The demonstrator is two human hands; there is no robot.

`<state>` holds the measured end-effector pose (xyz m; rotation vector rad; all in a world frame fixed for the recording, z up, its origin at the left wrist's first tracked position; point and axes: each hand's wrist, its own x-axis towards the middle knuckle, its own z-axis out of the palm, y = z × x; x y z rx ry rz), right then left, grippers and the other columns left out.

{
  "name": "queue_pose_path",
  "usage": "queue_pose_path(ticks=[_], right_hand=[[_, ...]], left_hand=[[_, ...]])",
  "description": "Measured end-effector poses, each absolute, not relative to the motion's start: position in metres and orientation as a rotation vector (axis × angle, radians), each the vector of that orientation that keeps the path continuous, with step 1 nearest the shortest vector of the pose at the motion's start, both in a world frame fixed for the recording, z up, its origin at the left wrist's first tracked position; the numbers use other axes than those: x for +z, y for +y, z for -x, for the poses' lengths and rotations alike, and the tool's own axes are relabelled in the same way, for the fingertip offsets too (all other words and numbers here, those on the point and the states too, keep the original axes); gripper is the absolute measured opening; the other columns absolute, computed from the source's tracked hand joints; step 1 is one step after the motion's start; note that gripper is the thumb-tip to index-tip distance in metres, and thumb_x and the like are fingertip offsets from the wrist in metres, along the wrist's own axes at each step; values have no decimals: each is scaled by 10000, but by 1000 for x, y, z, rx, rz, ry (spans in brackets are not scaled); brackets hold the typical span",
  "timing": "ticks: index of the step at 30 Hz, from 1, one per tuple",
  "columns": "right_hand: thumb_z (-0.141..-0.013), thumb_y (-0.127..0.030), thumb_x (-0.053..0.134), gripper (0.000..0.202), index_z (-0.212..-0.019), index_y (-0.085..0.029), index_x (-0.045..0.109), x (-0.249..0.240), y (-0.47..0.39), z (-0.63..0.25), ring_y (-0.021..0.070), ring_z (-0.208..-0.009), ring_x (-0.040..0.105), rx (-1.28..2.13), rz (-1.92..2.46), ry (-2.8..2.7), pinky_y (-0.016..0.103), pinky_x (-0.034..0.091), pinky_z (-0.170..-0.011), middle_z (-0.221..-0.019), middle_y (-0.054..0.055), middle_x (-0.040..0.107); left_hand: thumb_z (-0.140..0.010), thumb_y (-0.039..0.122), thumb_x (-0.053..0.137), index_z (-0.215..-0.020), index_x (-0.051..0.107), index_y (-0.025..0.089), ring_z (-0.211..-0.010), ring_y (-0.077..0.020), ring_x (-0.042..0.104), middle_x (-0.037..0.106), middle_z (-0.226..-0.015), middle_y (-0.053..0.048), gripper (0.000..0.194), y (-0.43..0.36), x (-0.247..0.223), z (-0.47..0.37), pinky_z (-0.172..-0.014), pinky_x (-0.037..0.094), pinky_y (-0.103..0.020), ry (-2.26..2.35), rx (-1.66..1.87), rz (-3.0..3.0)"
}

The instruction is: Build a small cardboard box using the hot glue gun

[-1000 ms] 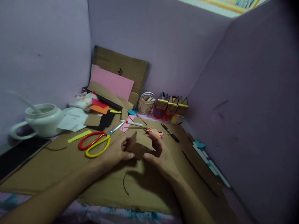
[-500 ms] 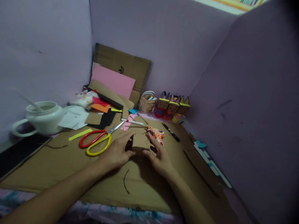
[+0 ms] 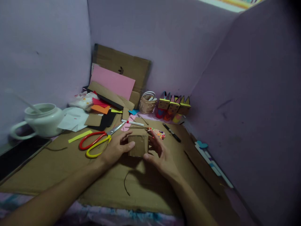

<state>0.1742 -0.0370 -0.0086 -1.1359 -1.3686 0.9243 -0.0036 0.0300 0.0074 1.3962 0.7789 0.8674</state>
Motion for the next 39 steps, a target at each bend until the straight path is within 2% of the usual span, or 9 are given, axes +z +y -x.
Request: queue_pose_path(ticks=[4, 9, 15, 20, 25, 27, 29, 34, 39], right_hand=[[-581, -430, 827, 1018, -1441, -262, 310, -4, -41, -172, 333, -1296, 410, 886, 1169, -1434, 464, 434, -977, -1496, 136, 331], [-601, -250, 804, 862, -1366, -265, 407, -5, -40, -168, 290, -1192, 528, 923, 1220, -1411, 432, 473, -950, -1400, 115, 452], [-553, -347, 845, 847, -1269, -221, 410, -21, -33, -166, 288, -1049, 620, 813, 1277, -1320, 424, 525, -875, -1225, 125, 585], [-484, -342, 879, 1063, -1374, -175, 322, -25, -37, -165, 368, -1301, 401, 543, 1410, -1520, 498, 345, -1065, -1405, 183, 433], [-716, -166, 677, 613, -1285, -216, 453, -25, -38, -169, 264, -1013, 587, 491, 1456, -1571, 419, 487, -864, -1164, 105, 602], [-710, -137, 660, 579, -1255, -219, 481, -26, -37, -170, 232, -887, 603, 507, 1471, -1570, 404, 497, -815, -1022, 70, 630], [-680, -137, 687, 635, -1270, -229, 473, -28, -36, -171, 215, -844, 603, 534, 1470, -1547, 403, 502, -809, -1038, 67, 616], [-618, -124, 741, 896, -1400, -289, 336, -23, -33, -173, 290, -1172, 510, 571, 1427, -1529, 469, 455, -929, -1398, 118, 438], [-588, -134, 797, 1073, -1470, -288, 205, -25, -26, -176, 319, -1359, 331, 578, 1416, -1672, 522, 336, -1052, -1499, 126, 337]], left_hand=[[-694, 422, 703, -1174, 578, 116, -878, -275, 676, 715, -972, -118, 582, 28, 11, 2, -736, 542, -351, 711, 766, -1215], [-723, 492, 649, -1188, 578, 124, -832, -266, 677, 719, -915, -103, 597, 31, 6, 4, -656, 544, -331, 817, 698, -1363], [-638, 370, 743, -1348, 375, 161, -1158, -302, 567, 572, -1288, -147, 826, 29, 1, 5, -925, 490, -387, 715, 777, -1554], [-669, 324, 681, -1277, 442, 145, -1153, -301, 564, 595, -1243, -138, 678, 31, 4, 5, -958, 470, -426, 786, 834, -1674], [-666, 176, 571, -1173, 567, 133, -1119, -296, 588, 653, -1173, -118, 509, 41, 7, 13, -966, 461, -454, 796, 729, -1740], [-665, 113, 521, -1204, 565, 148, -1162, -282, 564, 631, -1228, -107, 542, 41, 8, 16, -993, 442, -441, 840, 748, -1814], [-676, 89, 500, -1299, 491, 166, -1226, -264, 518, 573, -1315, -101, 628, 40, 10, 19, -1031, 410, -424, 851, 757, -1891], [-634, 114, 625, -1452, 250, 217, -1332, -288, 399, 394, -1476, -110, 905, 37, 15, 24, -1082, 354, -434, 760, 659, -2060], [-597, 97, 676, -1442, 266, 217, -1348, -328, 357, 374, -1480, -133, 947, 36, 3, 18, -1110, 292, -494, 905, 661, -2175]])
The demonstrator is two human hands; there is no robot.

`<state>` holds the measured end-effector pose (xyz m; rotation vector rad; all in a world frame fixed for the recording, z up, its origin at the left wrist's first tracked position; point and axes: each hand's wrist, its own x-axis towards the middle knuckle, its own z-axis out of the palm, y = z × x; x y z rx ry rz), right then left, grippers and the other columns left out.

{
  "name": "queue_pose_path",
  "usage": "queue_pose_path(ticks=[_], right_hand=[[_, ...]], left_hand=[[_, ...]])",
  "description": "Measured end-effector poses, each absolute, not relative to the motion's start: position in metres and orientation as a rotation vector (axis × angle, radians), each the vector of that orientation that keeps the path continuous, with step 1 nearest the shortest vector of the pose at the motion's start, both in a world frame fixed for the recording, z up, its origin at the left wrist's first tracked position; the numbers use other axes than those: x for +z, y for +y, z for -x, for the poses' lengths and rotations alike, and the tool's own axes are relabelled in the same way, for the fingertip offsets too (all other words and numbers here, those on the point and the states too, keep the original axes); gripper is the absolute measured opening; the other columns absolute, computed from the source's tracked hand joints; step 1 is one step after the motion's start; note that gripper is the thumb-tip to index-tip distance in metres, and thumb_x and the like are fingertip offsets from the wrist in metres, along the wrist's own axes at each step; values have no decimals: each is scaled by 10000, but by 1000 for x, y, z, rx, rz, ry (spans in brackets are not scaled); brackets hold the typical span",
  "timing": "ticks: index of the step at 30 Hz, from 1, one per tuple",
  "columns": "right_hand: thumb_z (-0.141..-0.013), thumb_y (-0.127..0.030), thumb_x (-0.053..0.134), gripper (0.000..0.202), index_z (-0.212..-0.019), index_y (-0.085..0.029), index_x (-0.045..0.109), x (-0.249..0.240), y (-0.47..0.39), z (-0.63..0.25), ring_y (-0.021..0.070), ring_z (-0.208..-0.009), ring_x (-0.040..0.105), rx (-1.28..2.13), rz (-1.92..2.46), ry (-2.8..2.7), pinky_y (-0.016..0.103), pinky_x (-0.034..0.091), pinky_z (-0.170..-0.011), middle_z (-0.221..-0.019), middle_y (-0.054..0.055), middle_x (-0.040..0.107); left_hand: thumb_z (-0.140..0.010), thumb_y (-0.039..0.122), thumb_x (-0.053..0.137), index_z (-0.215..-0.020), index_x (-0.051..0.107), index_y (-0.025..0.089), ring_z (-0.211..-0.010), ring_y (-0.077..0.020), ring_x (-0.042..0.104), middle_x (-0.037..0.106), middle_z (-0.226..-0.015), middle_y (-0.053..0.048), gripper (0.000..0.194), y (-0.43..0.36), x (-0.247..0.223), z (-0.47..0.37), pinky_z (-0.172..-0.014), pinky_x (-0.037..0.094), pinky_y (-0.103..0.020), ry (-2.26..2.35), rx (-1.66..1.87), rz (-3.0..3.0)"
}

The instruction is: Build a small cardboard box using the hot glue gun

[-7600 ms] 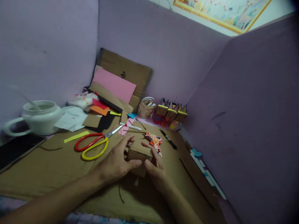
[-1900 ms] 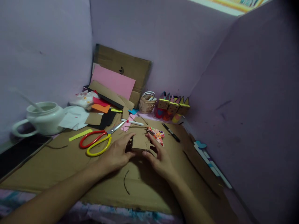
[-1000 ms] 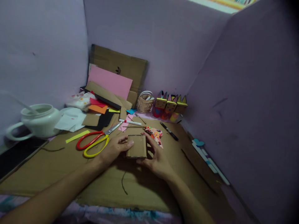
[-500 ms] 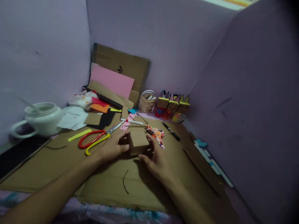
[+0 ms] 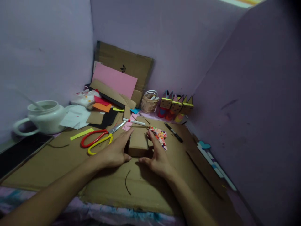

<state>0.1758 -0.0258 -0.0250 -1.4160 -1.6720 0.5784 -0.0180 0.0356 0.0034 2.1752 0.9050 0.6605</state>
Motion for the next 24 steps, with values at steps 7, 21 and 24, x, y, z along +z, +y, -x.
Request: queue_pose_path(ticks=[7, 21, 24], right_hand=[[-577, -48, 774, 1056, -1464, -255, 240, -32, -19, -174, 296, -1336, 386, 538, 1429, -1673, 505, 275, -1107, -1419, 127, 454], [-795, -427, 654, 806, -1467, -256, 245, -23, -34, -178, 289, -1418, 235, 573, 1245, -1568, 489, 279, -1122, -1547, 96, 248], [-689, -463, 745, 893, -1438, -230, 318, -16, -31, -184, 317, -1427, 188, 469, 1273, -1595, 521, 206, -1137, -1533, 129, 256]], left_hand=[[-597, 108, 699, -1357, 375, 200, -1268, -334, 453, 496, -1375, -132, 831, 38, -6, 15, -1062, 363, -486, 938, 649, -2266], [-796, 514, 587, -1352, 393, 231, -1106, -294, 597, 645, -1198, -94, 653, 19, 0, 7, -856, 491, -370, 1026, 715, -2116], [-866, 471, 503, -1256, 515, 216, -985, -264, 635, 687, -1083, -82, 466, 11, 9, 10, -811, 473, -340, 915, 642, -2253]])
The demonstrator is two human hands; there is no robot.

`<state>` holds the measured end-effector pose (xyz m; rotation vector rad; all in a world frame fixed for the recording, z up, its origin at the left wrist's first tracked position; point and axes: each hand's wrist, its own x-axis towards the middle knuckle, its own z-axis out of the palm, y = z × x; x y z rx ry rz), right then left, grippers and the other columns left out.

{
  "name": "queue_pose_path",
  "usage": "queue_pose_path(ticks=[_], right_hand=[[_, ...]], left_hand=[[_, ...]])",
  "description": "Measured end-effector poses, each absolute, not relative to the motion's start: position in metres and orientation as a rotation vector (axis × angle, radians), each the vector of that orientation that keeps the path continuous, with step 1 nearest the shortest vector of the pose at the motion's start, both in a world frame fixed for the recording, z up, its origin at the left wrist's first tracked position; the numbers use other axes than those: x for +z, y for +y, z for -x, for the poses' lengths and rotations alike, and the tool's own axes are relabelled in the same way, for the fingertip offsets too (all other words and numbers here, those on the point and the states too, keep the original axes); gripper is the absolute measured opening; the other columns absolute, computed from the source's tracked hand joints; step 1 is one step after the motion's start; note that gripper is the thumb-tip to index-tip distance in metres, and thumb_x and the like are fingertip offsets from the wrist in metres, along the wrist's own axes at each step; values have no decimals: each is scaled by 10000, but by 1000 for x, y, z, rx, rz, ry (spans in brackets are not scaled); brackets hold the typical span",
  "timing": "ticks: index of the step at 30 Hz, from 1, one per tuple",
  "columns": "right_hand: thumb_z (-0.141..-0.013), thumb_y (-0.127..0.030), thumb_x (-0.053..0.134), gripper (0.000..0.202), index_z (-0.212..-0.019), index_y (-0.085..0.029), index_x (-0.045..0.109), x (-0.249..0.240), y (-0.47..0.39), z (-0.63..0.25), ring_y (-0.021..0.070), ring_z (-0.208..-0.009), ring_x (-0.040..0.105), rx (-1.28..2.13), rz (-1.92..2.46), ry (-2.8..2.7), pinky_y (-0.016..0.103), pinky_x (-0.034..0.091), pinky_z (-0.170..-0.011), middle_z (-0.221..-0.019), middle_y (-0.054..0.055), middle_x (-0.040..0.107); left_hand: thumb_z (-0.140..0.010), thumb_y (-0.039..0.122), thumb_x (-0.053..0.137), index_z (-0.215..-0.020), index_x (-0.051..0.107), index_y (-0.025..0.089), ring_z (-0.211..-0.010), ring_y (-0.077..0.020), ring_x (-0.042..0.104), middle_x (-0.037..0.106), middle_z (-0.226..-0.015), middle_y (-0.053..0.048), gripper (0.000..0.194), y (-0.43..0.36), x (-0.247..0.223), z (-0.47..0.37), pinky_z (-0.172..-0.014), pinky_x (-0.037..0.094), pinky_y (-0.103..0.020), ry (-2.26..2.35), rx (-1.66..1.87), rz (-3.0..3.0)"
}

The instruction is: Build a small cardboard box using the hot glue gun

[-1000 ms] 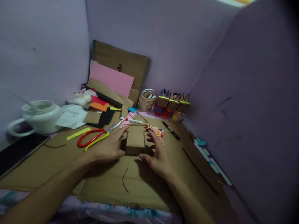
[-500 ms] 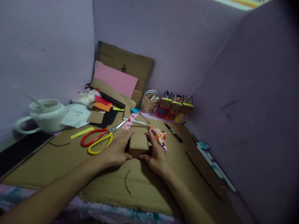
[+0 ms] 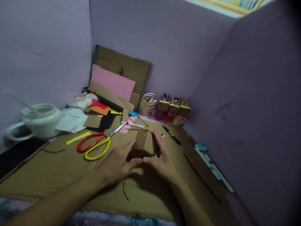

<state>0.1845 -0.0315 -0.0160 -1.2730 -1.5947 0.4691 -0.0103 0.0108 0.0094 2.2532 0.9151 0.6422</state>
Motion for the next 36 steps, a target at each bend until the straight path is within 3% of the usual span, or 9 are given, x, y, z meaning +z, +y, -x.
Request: queue_pose_path(ticks=[2, 5, 8, 12, 15, 21, 26, 32, 36], right_hand=[[-670, -405, 770, 776, -1351, -221, 449, -11, -31, -185, 326, -1400, 253, 391, 1272, -1655, 514, 247, -1121, -1486, 142, 325], [-707, -268, 736, 595, -1263, -225, 527, -6, -30, -183, 299, -1307, 404, 381, 1238, -1754, 480, 335, -1078, -1362, 135, 463], [-722, -198, 709, 726, -1374, -245, 395, -7, -27, -181, 274, -1252, 472, 474, 1194, -1762, 468, 345, -1070, -1306, 118, 524], [-695, -225, 744, 835, -1417, -236, 324, -13, -21, -181, 279, -1271, 454, 559, 1176, -1746, 457, 333, -1078, -1356, 130, 487], [-698, -291, 739, 799, -1394, -180, 362, -16, -19, -181, 299, -1250, 470, 573, 1252, -1681, 467, 345, -1062, -1340, 161, 493], [-741, -318, 689, 716, -1372, -151, 395, -11, -21, -183, 284, -1226, 492, 690, 1249, -1717, 445, 365, -1048, -1320, 157, 523], [-774, -315, 676, 645, -1346, -156, 421, 1, -25, -189, 282, -1255, 463, 567, 1249, -1971, 435, 366, -1055, -1347, 164, 508], [-786, -232, 634, 629, -1362, -184, 387, -3, -27, -189, 280, -1190, 530, 574, 1346, -2006, 418, 450, -985, -1318, 155, 535], [-755, -340, 684, 685, -1369, -257, 390, -17, -26, -193, 302, -1100, 611, 701, 1200, -2023, 372, 527, -887, -1224, 118, 623]], left_hand=[[-905, 421, 437, -987, 658, 219, -816, -228, 645, 705, -862, -49, 311, 7, 14, 11, -718, 458, -312, 852, 547, -2351], [-888, 382, 448, -678, 629, 201, -647, -182, 595, 639, -659, -20, 331, 9, 15, 12, -598, 416, -278, 970, 595, -2357], [-771, 365, 591, -933, 622, 181, -594, -159, 564, 630, -770, -24, 247, 20, 11, 15, -574, 441, -278, 1208, 852, -2156], [-653, 271, 702, -1334, 416, 210, -793, -210, 625, 616, -1082, -77, 741, 34, 6, 14, -714, 506, -335, 1015, 774, -2080], [-658, 235, 701, -1332, 428, 196, -1068, -265, 577, 558, -1272, -102, 728, 38, 2, 9, -880, 481, -370, 875, 755, -2053], [-723, 256, 675, -1288, 463, 195, -1007, -258, 611, 630, -1170, -77, 607, 35, -2, 7, -870, 500, -383, 868, 748, -2079], [-800, 260, 614, -1361, 373, 229, -1212, -264, 514, 524, -1351, -96, 611, 32, -6, 17, -988, 449, -373, 836, 770, -2271], [-762, 182, 602, -1277, 415, 268, -1110, -236, 594, 612, -1224, -67, 554, 30, -1, 18, -888, 513, -285, 780, 789, -2391], [-740, 250, 632, -1335, 373, 301, -992, -234, 656, 664, -1171, -45, 651, 28, -19, 18, -822, 539, -272, 927, 812, -2418]])
